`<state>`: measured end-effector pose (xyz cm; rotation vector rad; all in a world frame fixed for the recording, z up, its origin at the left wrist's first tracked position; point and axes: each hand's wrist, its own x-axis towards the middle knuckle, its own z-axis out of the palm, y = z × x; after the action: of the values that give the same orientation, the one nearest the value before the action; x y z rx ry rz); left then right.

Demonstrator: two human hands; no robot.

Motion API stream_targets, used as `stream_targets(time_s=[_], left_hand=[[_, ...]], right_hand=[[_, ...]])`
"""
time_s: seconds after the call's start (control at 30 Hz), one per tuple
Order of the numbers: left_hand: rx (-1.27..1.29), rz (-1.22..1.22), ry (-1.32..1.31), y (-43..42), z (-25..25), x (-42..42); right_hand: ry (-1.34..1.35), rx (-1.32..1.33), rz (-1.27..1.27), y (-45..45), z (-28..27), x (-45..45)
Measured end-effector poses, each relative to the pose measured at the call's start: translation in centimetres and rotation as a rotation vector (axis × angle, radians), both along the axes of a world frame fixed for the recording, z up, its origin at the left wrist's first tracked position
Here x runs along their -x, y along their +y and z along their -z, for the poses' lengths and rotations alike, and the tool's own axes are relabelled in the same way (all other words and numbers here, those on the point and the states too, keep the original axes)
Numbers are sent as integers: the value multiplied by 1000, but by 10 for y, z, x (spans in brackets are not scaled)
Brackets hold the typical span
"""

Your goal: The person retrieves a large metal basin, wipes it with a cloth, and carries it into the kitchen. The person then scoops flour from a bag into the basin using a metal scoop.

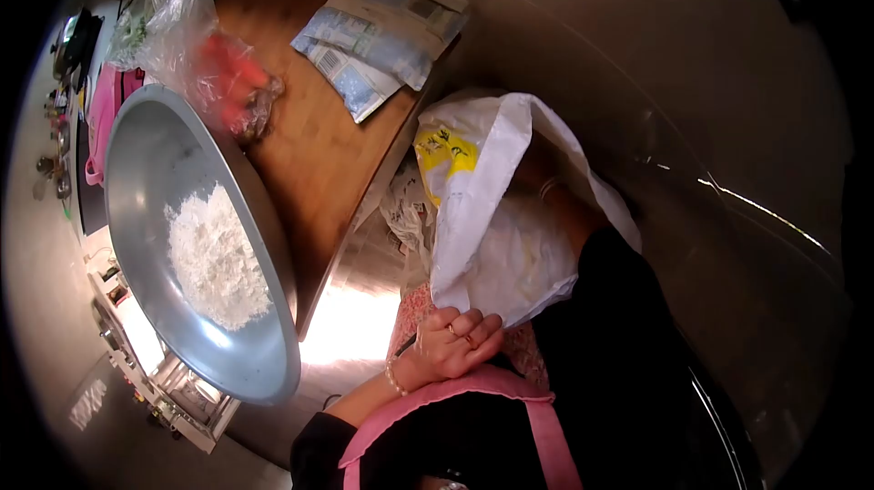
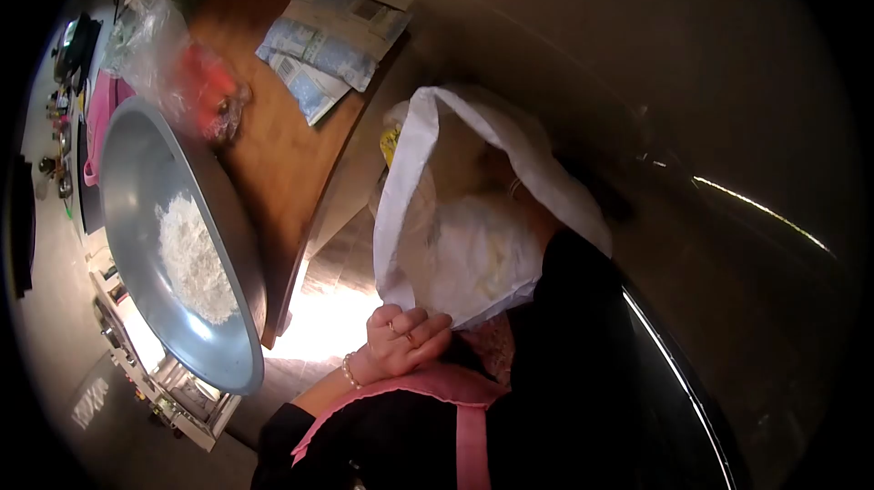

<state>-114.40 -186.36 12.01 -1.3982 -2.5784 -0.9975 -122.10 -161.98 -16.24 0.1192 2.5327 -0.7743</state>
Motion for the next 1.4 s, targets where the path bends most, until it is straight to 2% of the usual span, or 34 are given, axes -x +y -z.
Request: stream_targets(time_s=[0.2, 0.27, 0.3, 0.4, 0.5, 0.6, 0.67, 0.73, 0.8, 0.9, 0.97, 1.03, 1.13, 1.23, 1.4], left_hand=[[-11, 0, 29, 5, -8, -3], [-9, 2, 40, 8, -13, -5], [-9, -1, 52, 10, -17, -5], [-5, -10, 94, 13, -30, -3], [6, -22, 107, 17, -42, -2], [-3, -25, 148, 19, -46, 0], [-6, -23, 146, 20, -50, -1], [-4, -34, 137, 21, -52, -4], [-32, -56, 136, 23, -53, -6], [-45, -52, 186, 22, -52, -8], [-66, -73, 191, 21, -53, -8], [-66, -95, 190, 19, -54, -10], [-80, -122, 211, 17, -53, -10], [-103, -132, 220, 15, -52, -9], [-83, -126, 213, 10, -50, -12]], right_hand=[[174, 74, 9, 6, 1, -6], [116, 122, 20, 3, 1, -4], [-97, 155, 54, -3, -18, 3], [-98, 147, 126, -17, -99, 20], [126, 259, 48, -5, -80, 18], [208, 417, 200, 4, -49, 3], [296, 639, 373, 14, -13, -14], [219, 683, 419, 21, -33, -20], [-22, 537, 335, 25, -119, -24], [-43, 527, 303, 27, -173, -31], [-54, 493, 282, 29, -194, -37], [-154, 496, 363, 34, -208, -44], [-208, 344, 280, 43, -239, -49], [-232, 281, 269, 49, -245, -55], [-160, 91, 214, 46, -275, -61]])
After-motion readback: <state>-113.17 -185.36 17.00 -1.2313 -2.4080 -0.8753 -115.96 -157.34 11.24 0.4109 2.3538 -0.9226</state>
